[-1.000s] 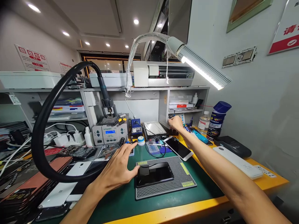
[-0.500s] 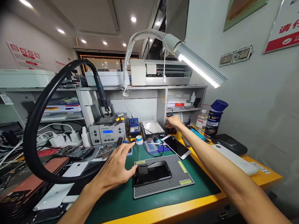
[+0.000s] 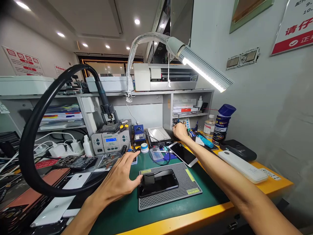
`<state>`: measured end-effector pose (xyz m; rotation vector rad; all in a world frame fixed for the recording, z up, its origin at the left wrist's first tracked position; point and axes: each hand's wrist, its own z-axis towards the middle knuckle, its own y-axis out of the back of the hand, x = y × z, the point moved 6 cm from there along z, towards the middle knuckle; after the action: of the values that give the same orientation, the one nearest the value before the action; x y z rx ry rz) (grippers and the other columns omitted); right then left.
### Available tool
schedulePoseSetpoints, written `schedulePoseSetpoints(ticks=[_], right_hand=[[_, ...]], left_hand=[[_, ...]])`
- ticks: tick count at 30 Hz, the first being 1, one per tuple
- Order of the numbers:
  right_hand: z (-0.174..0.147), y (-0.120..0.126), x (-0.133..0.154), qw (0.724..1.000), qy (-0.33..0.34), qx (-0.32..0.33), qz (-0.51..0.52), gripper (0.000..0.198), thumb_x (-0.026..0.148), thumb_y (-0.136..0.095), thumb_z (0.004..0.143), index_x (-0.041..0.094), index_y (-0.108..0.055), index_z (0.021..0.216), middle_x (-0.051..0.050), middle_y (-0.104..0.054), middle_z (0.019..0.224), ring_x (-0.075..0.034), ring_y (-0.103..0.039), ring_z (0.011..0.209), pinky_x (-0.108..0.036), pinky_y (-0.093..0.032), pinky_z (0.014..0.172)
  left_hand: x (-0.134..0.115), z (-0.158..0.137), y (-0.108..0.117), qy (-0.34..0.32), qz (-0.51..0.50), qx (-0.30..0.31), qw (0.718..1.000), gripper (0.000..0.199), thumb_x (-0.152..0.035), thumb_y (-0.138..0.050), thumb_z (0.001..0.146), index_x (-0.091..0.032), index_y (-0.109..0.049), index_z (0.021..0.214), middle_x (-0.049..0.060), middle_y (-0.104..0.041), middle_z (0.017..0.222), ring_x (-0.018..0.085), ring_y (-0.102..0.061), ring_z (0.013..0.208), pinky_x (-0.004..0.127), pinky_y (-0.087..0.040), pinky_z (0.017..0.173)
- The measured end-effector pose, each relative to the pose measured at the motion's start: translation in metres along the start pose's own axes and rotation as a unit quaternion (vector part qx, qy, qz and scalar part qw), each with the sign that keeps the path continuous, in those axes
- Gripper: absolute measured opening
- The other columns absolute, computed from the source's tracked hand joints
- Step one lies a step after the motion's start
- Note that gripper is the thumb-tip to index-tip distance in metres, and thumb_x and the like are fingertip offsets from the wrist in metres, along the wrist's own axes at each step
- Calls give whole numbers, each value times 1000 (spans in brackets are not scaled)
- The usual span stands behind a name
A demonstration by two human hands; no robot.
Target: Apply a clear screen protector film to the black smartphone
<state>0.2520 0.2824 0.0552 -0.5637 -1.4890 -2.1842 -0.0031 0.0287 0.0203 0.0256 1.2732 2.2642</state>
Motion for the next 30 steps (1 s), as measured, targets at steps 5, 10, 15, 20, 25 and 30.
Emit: schedulePoseSetpoints(ticks=[5,10,15,20,25,30], right_hand=[[-3,-12,-2,999,-10,-3,-50,33,36,-63,96,15,-62,122,-11,-63,123,-23,-64,104,-43,-55,89],[-3,-25,-6,997,-35,-9,-69,34,36,-62,97,15,-62,122,-11,-64,122,-23,-65,103,-43,-56,88],[-4,-30,-9,996,-56,-5,-69,34,36,-63,96,14,-61,123,-11,-63,123,-23,-65,104,-43,-56,88],[-7,-32,-12,995,-74,7,-59,33,35,-62,97,15,-62,123,-11,-63,124,-23,-64,104,-42,-56,89],[-8,-35,-15,995,-88,24,-47,32,35,-62,97,15,-62,122,-12,-63,124,-22,-65,103,-41,-56,88],[-4,-38,-21,993,-101,38,-46,34,35,-63,97,15,-61,123,-11,-63,124,-23,-64,104,-43,-56,88]], left_hand=[[0,0,0,-1,5,0,1000,70,-27,-64,82,-23,-37,147,12,-53,133,32,-55,122,50,-48,105],[-1,2,1,5,3,7,1000,69,-28,-63,83,-23,-38,147,12,-54,132,31,-56,121,49,-49,104],[-1,1,1,1,3,1,1000,69,-28,-62,84,-23,-37,147,12,-55,131,31,-57,120,48,-50,103],[0,0,1,-4,1,-8,1000,69,-29,-63,83,-24,-38,147,11,-55,132,31,-57,121,48,-50,103],[2,0,-1,-4,1,-7,1000,68,-29,-63,83,-24,-38,146,11,-55,132,31,-56,123,48,-49,104],[2,1,-1,1,-2,-7,1000,68,-29,-64,82,-24,-39,146,11,-56,130,31,-58,121,47,-51,102]])
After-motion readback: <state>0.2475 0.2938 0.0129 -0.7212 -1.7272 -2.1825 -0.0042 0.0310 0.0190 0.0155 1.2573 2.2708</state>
